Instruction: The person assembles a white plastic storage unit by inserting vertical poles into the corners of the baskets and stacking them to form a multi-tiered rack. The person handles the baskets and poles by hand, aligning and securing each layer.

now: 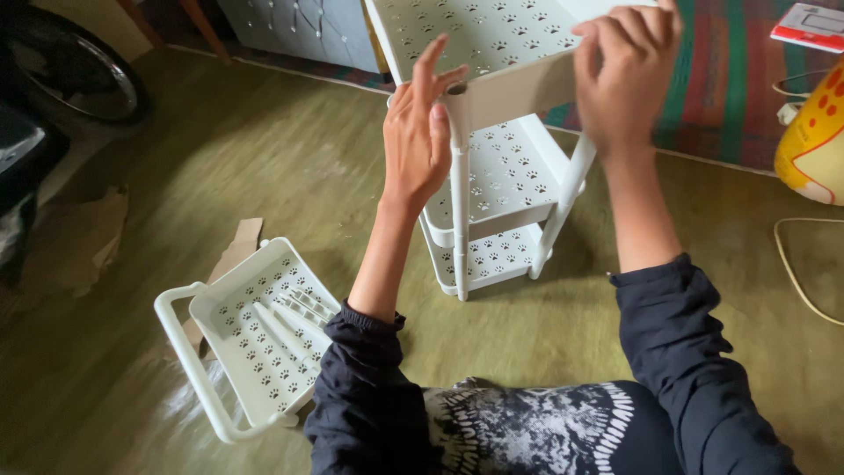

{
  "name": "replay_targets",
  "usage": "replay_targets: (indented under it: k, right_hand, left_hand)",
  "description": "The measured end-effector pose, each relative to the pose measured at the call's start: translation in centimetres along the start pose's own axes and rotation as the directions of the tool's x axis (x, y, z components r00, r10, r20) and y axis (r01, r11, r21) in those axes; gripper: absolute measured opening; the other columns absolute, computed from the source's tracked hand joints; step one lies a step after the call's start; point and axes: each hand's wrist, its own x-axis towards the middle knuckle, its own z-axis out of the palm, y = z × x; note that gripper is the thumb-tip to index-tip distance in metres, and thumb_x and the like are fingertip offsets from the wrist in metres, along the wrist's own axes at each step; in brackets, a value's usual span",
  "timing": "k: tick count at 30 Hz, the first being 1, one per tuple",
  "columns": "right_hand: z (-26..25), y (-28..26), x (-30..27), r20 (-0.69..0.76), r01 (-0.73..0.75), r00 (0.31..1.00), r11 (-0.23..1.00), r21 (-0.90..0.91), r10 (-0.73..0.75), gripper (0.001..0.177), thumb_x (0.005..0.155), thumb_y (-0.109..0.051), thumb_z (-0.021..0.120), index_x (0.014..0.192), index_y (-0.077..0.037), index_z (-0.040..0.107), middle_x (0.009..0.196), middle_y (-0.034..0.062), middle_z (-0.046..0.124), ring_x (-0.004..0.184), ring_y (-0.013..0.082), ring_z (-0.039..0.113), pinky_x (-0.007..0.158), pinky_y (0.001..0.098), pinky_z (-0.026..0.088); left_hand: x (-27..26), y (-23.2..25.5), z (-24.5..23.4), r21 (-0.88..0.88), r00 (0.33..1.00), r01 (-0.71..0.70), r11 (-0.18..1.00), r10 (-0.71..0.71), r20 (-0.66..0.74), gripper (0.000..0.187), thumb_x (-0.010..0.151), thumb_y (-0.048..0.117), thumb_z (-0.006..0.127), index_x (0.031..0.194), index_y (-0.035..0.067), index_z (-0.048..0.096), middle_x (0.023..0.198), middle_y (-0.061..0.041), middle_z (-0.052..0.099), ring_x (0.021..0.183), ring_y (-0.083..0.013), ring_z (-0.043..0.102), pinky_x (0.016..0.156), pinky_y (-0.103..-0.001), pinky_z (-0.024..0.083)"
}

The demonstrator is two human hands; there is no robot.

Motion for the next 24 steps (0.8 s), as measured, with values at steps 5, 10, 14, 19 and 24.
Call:
replay_targets:
  k: [5,10,14,19,24]
  right_hand:
    - [2.0,-6.1,3.0,0.114,-0.046,0.993,0.863,0.503,-0.013,0.041,0.126,-0.013,0.045,0.109,-0.004,0.081,0.113,0.0138,0.075,0.116,0.037,0.066,0.114,0.051,0.049]
    - [5.5,-10.4,3.1,0.278,-0.036,0.96,0.969,0.243,-0.034,0.042,0.122,-0.02,0.051,0.09,-0.004,0.073,0.087,0.0161,0.072,0.085,0.0372,0.068,0.09,0.0492,0.053]
    - [6.1,-10.7,2.2,0.254,-0.087,0.967,0.951,0.296,0.009,0.045,0.118,-0.019,0.053,0.075,-0.009,0.065,0.077,0.0115,0.069,0.077,0.0355,0.068,0.083,0.0492,0.052]
    - [5.6,-11.0,2.3,0.296,-0.13,0.954,0.957,0.26,0.049,0.04,0.111,-0.017,0.059,0.074,-0.007,0.071,0.071,0.0128,0.067,0.071,0.0358,0.064,0.077,0.0482,0.05]
    - [5.4,-11.4,1.9,0.234,-0.085,0.972,0.944,0.32,0.008,0.035,0.11,-0.015,0.058,0.081,-0.008,0.075,0.079,0.0084,0.072,0.076,0.0311,0.066,0.078,0.0457,0.049]
  left_hand:
    - [0.1,-0.8,-0.1,-0.073,0.99,0.052,0.996,-0.062,-0.129,0.066,0.127,0.049,0.021,0.165,0.004,0.051,0.156,-0.017,0.073,0.151,-0.0364,0.063,0.132,-0.045,0.045]
    - [0.0,-3.4,1.2,0.217,0.995,-0.008,0.976,0.029,-0.092,0.051,0.126,0.026,0.027,0.136,0.0,0.07,0.143,-0.021,0.071,0.15,-0.0402,0.061,0.14,-0.055,0.037]
    - [-1.2,-4.3,2.0,0.199,0.989,0.006,0.98,0.024,-0.147,0.036,0.122,0.016,0.04,0.117,-0.003,0.07,0.126,-0.023,0.07,0.145,-0.0475,0.06,0.129,-0.055,0.047]
    - [-0.9,-5.0,3.3,0.098,0.959,-0.051,0.994,0.076,-0.271,0.035,0.118,0.014,0.041,0.104,-0.002,0.069,0.111,-0.02,0.067,0.129,-0.0462,0.065,0.116,-0.056,0.051]
    - [-1.6,-5.1,4.2,0.019,0.935,-0.061,0.998,0.064,-0.349,0.036,0.116,0.016,0.041,0.1,-0.002,0.068,0.106,-0.021,0.066,0.118,-0.0435,0.066,0.109,-0.053,0.052]
